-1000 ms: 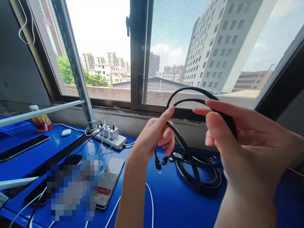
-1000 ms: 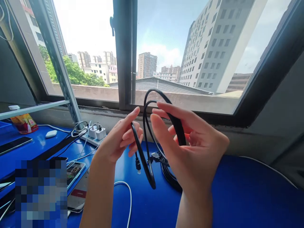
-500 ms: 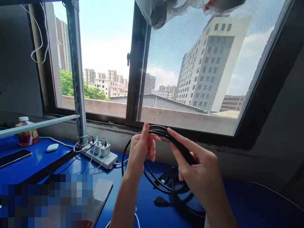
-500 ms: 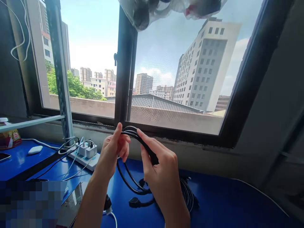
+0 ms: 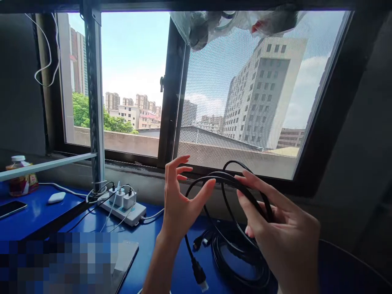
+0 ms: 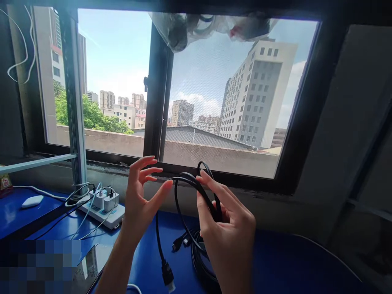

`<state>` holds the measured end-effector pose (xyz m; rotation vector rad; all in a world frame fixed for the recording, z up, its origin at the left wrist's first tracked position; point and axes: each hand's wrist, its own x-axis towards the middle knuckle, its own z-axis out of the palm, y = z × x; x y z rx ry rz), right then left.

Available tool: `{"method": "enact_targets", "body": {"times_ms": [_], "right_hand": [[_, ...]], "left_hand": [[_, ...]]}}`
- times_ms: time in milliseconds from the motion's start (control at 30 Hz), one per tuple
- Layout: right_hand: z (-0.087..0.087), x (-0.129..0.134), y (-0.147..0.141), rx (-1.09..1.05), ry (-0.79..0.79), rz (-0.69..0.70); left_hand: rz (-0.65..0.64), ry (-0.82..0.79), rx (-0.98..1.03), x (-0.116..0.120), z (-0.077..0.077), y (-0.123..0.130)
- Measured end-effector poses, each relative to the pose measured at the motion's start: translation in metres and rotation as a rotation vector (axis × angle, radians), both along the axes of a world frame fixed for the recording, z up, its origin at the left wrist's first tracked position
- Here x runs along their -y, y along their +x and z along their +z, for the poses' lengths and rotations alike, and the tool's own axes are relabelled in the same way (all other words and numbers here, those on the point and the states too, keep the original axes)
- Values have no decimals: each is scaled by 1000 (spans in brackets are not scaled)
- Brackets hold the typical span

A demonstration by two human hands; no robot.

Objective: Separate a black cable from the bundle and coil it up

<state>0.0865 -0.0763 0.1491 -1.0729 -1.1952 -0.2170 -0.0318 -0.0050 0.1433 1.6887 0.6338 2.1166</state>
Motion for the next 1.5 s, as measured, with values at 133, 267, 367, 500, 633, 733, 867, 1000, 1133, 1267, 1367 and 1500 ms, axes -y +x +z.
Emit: {"method": "enact_targets", "body": {"times_ms": [133,267,367,500,633,733,867,1000,1133,1267,1367,1500], "right_hand": [[-2,-1,0,303,3,99],[-4,1,-3,425,134,13],[-5,2,-8,251,256,-80],[-4,-1,-13,-66,312,-137],[-4,-16,-3,-132,146,0],[-7,-31,11,-145,-50,7],[-13,-43,22,-148,-160,-72],[-13,-45,16,-124,-179,12],[-10,-41,11,-81,-293,278],[-7,-35,10,-52,-351,429],[-6,-32,6,-111,-328,464],[-3,-28,-1,-214,-223,440]], "left_hand": [[-215,-58,-295,-11,-10,6],[-354,-245,-289,-33,-23,18],[-364,-347,-236,-45,-29,22],[-434,-406,-291,-49,-28,18],[-531,-456,-117,-49,-26,8],[-653,-528,-78,-52,-26,-3],[-676,-557,-117,-52,-24,-11],[-678,-582,-218,-43,-21,-9],[-699,-576,-328,-32,-17,-10],[-571,-546,-216,-26,-10,-14],[-466,-541,-72,-23,-6,-13],[-528,-582,-84,-24,-8,-6]]}}
